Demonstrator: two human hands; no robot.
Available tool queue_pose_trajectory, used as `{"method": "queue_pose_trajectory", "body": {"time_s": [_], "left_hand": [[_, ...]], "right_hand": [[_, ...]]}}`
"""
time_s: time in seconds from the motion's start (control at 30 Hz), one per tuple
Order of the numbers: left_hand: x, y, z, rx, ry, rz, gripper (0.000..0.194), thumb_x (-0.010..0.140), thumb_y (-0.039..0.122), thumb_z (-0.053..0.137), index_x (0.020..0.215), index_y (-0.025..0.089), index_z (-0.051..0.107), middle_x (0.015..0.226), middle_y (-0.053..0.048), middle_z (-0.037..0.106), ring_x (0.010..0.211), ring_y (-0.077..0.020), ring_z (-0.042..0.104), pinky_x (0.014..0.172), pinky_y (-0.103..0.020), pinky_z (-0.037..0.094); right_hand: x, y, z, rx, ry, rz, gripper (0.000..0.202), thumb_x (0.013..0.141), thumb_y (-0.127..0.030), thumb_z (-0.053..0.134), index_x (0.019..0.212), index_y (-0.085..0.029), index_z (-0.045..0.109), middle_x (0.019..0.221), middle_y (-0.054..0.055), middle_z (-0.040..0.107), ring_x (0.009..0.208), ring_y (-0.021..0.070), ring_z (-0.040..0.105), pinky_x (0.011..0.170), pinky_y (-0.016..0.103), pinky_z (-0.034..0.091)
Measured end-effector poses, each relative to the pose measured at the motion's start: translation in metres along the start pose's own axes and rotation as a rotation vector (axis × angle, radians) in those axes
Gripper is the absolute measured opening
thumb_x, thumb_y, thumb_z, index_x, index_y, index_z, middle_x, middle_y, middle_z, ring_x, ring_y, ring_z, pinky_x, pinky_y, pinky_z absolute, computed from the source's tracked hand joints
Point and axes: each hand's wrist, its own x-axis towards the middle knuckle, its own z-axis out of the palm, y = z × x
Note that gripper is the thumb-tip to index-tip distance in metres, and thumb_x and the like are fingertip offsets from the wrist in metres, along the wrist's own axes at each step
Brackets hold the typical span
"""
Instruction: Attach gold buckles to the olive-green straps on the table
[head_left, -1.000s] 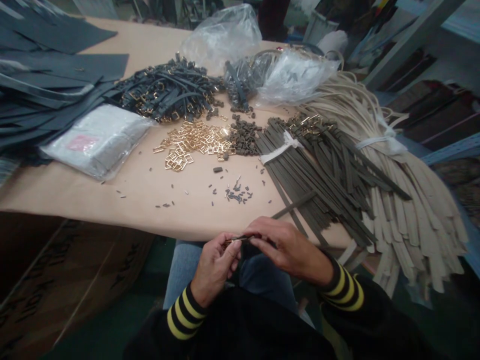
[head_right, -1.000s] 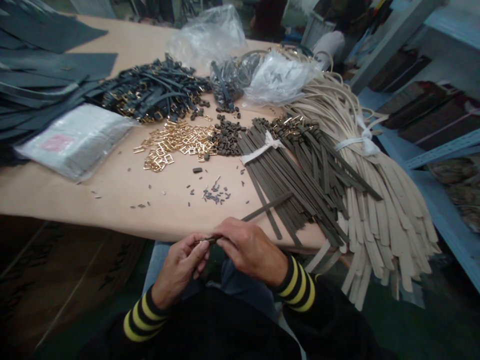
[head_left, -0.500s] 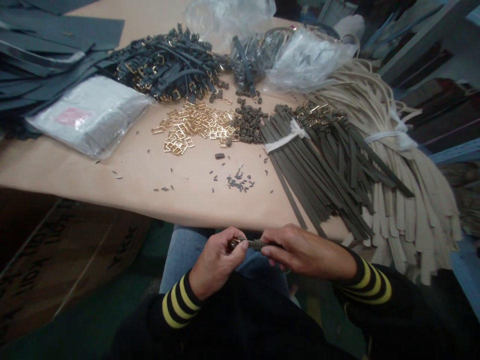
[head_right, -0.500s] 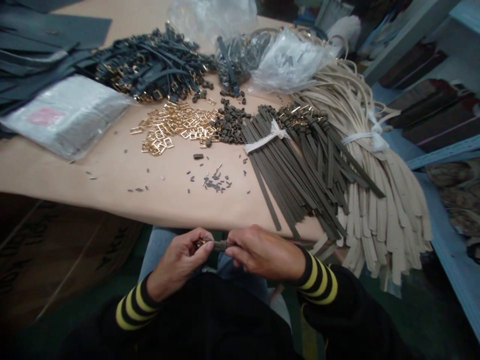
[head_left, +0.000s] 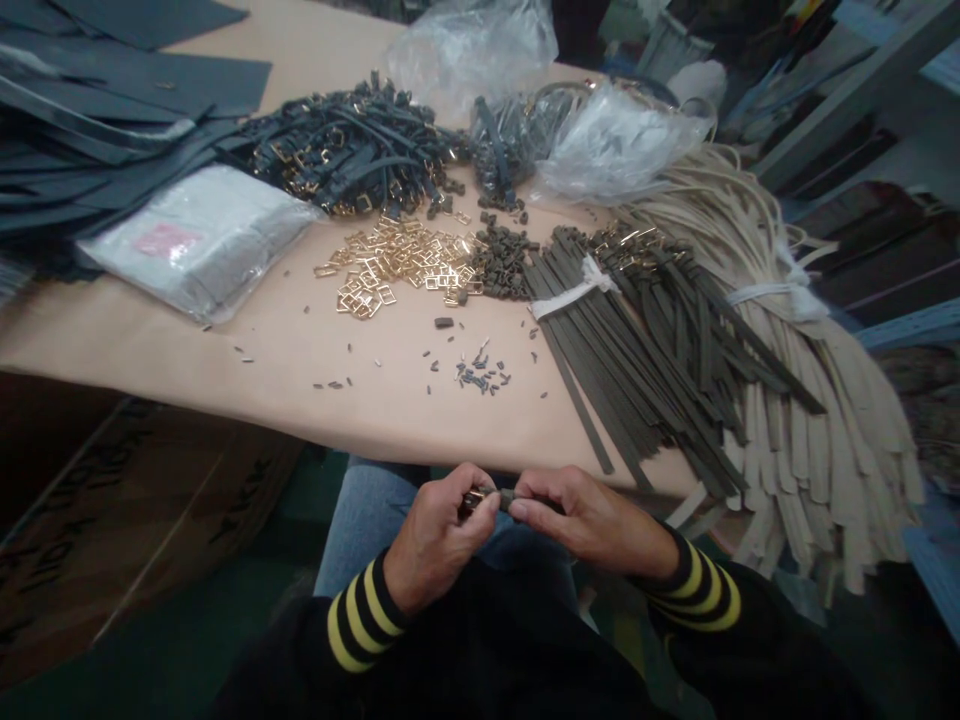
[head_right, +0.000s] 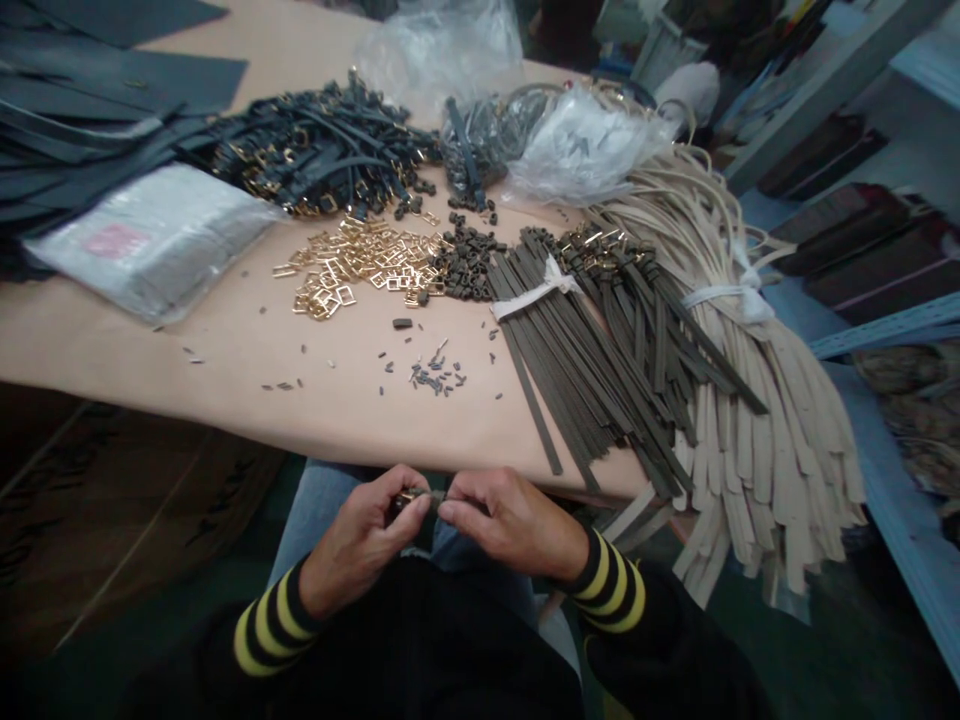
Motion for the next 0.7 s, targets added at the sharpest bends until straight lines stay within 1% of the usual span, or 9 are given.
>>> {"method": "queue_pose_trajectory", "body": {"time_s": [0.07,0.17,0.23,0.37,0.5,0.57,0.6,0.63,0.7], "left_hand": [[0.0,-0.001,-0.001,0.022,-0.021,0.029,0.014,0.075,0.026,0.046,0.065,0.017,0.05,0.05,0.005,0.041,0.046,-0.0089,0.036,0.047,-0.02,0.029],[0.001,-0.005,-0.002,0.094,-0.064,0.125,0.018,0.08,0.028,0.041,0.069,0.018,0.05,0.056,0.002,0.049,0.052,-0.011,0.045,0.053,-0.021,0.034],[0.003,-0.009,-0.003,0.129,-0.076,0.184,0.019,0.082,0.027,0.038,0.068,0.019,0.049,0.059,0.001,0.052,0.053,-0.0117,0.048,0.054,-0.021,0.036],[0.01,-0.019,-0.001,0.133,-0.122,0.251,0.017,0.083,0.027,0.035,0.072,0.021,0.047,0.059,0.0,0.055,0.053,-0.0127,0.052,0.052,-0.02,0.038],[0.023,-0.016,0.002,0.13,-0.15,0.311,0.017,0.083,0.027,0.035,0.075,0.021,0.048,0.064,-0.002,0.059,0.058,-0.0143,0.055,0.056,-0.021,0.041],[0.034,-0.008,0.001,0.147,-0.131,0.328,0.013,0.081,0.027,0.038,0.075,0.02,0.047,0.06,-0.001,0.057,0.054,-0.0141,0.054,0.053,-0.021,0.041],[0.04,-0.003,-0.002,0.158,-0.099,0.324,0.011,0.081,0.026,0.039,0.078,0.02,0.047,0.059,0.0,0.056,0.052,-0.0137,0.053,0.051,-0.021,0.041],[0.048,0.001,-0.005,0.173,-0.036,0.321,0.009,0.079,0.026,0.042,0.083,0.019,0.047,0.059,0.0,0.056,0.052,-0.0137,0.053,0.051,-0.022,0.041],[0.064,0.006,-0.015,0.206,0.124,0.332,0.018,0.078,0.024,0.044,0.094,0.018,0.045,0.066,-0.001,0.057,0.056,-0.0141,0.053,0.055,-0.023,0.042]], "right_hand": [[-0.001,-0.002,-0.002,-0.018,0.0,0.005,0.024,0.08,-0.025,0.043,0.062,-0.013,0.051,0.05,-0.005,0.042,0.047,0.0073,0.038,0.045,0.018,0.028],[-0.003,-0.007,-0.005,-0.032,-0.031,-0.014,0.026,0.081,-0.02,0.038,0.059,-0.014,0.05,0.049,-0.003,0.049,0.045,0.0076,0.043,0.047,0.018,0.032],[-0.003,-0.009,-0.006,-0.095,-0.004,-0.038,0.023,0.078,-0.019,0.039,0.059,-0.015,0.05,0.05,-0.001,0.052,0.046,0.009,0.045,0.046,0.019,0.032],[0.005,-0.002,-0.002,-0.24,0.076,-0.004,0.013,0.07,-0.022,0.043,0.06,-0.016,0.049,0.05,0.0,0.053,0.044,0.0106,0.044,0.039,0.021,0.024],[0.013,0.007,-0.001,-0.202,0.064,0.003,0.013,0.069,-0.023,0.043,0.058,-0.018,0.043,0.051,-0.002,0.051,0.047,0.0107,0.047,0.04,0.019,0.026],[0.011,0.004,-0.013,-0.156,0.065,-0.033,0.014,0.074,-0.026,0.041,0.063,-0.019,0.045,0.056,-0.002,0.051,0.053,0.0113,0.05,0.045,0.019,0.03],[0.009,0.002,-0.024,-0.142,0.08,-0.04,0.017,0.078,-0.026,0.038,0.065,-0.019,0.046,0.058,-0.002,0.052,0.055,0.0114,0.05,0.047,0.019,0.032],[0.006,0.0,-0.04,-0.152,0.115,-0.025,0.021,0.081,-0.027,0.034,0.066,-0.019,0.047,0.058,-0.002,0.05,0.054,0.0113,0.048,0.048,0.02,0.033],[0.0,0.003,-0.083,-0.203,0.253,0.012,0.025,0.083,-0.03,0.035,0.064,-0.019,0.046,0.057,-0.001,0.049,0.052,0.0113,0.046,0.049,0.022,0.035]]}}
